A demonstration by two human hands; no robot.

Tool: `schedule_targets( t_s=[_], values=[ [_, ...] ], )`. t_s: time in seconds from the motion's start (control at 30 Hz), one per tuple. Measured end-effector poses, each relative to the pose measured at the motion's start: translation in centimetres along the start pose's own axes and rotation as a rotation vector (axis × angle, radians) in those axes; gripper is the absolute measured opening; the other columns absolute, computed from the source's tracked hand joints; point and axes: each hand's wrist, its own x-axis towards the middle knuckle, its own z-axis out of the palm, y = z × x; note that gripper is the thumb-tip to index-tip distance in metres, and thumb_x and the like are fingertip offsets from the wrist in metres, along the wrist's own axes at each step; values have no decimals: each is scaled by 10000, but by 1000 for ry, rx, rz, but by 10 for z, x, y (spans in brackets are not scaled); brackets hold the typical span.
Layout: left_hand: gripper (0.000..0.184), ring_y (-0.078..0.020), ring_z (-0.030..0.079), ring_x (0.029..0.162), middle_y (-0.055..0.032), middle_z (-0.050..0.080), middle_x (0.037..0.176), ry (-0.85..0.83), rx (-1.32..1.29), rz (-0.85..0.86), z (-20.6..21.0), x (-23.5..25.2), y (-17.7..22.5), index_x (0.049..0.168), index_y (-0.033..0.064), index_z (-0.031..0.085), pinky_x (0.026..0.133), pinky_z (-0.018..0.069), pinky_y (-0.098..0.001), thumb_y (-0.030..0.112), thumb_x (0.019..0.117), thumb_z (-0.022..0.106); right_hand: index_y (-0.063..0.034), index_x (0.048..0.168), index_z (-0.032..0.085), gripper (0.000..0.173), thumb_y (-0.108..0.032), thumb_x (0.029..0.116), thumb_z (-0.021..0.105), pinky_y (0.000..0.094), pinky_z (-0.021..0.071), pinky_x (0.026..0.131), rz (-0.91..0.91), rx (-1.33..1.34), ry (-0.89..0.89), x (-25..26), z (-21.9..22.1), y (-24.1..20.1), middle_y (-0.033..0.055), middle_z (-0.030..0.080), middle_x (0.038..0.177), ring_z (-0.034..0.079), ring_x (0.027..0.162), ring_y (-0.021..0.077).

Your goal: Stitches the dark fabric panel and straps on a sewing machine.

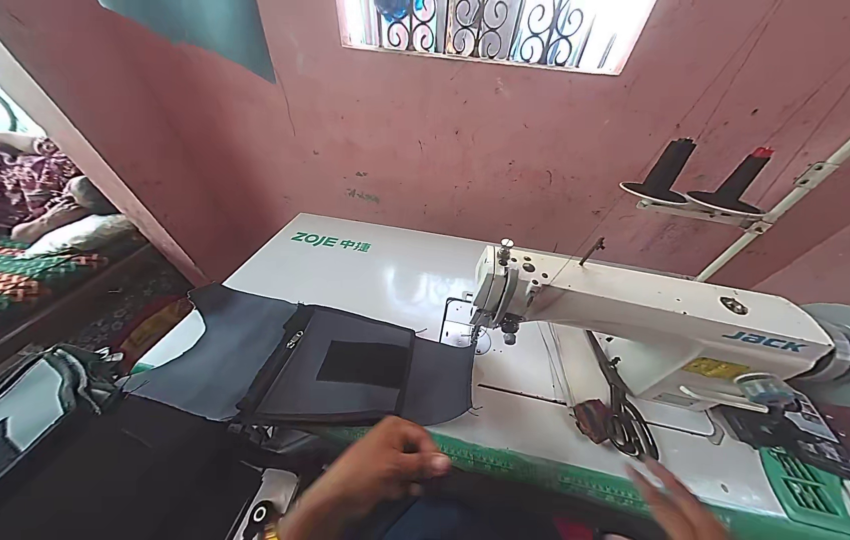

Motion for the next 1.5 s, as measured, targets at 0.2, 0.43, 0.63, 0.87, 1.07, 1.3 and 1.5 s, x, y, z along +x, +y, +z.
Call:
schedule_targets(
  t_s=[0.2,0.43,0.63,0.87,1.07,1.3,1.5],
  values=[
    [280,-135,714,812,-18,753,881,467,770,576,67,63,3,1014,94,775,737,599,-346,334,871,797,35,1324,596,368,60,987,450,289,622,675,-9,1120,85,18,72,-57,17,754,1038,711,759,74],
    [109,-266,731,870,-82,738,911,635,1208,634,29,90,-24,865,71,768,721,618,-408,40,816,677,-88,1082,754,341,-26,1052,420,343,643,785,185,1513,171,22,37,-23,99,782,1043,766,884,200],
    [269,-346,677,1174,-183,723,1208,51,1049,206,12,106,20,1126,18,762,1020,519,-544,221,1004,635,-1,1198,646,374,-75,1095,293,285,606,577,387,1487,146,51,36,-35,102,770,874,721,646,153],
    [302,-361,573,1189,-189,652,1173,126,991,174,-29,169,10,1178,50,732,1065,374,-573,206,921,745,60,1094,663,247,-21,1069,430,256,543,513,577,1254,112,122,104,-55,124,740,913,653,588,133],
    [227,-61,687,814,0,722,892,147,241,229,-54,164,-7,1038,40,700,788,579,-251,70,840,806,-2,1185,724,272,-129,1056,521,215,552,722,320,839,215,167,148,-79,42,751,958,665,762,26],
    [164,-62,699,859,-1,741,927,38,40,174,-60,162,-3,1014,29,725,822,586,-251,-10,859,758,43,1209,706,296,-117,1047,517,186,517,988,147,871,136,163,152,-84,89,743,1175,674,1080,9],
    [137,-68,691,778,-2,726,839,151,38,191,-49,164,-3,937,30,707,760,580,-253,-15,829,778,101,1172,719,325,-35,907,588,288,598,806,-63,328,455,147,159,-89,175,767,946,752,822,208]
  ],
)
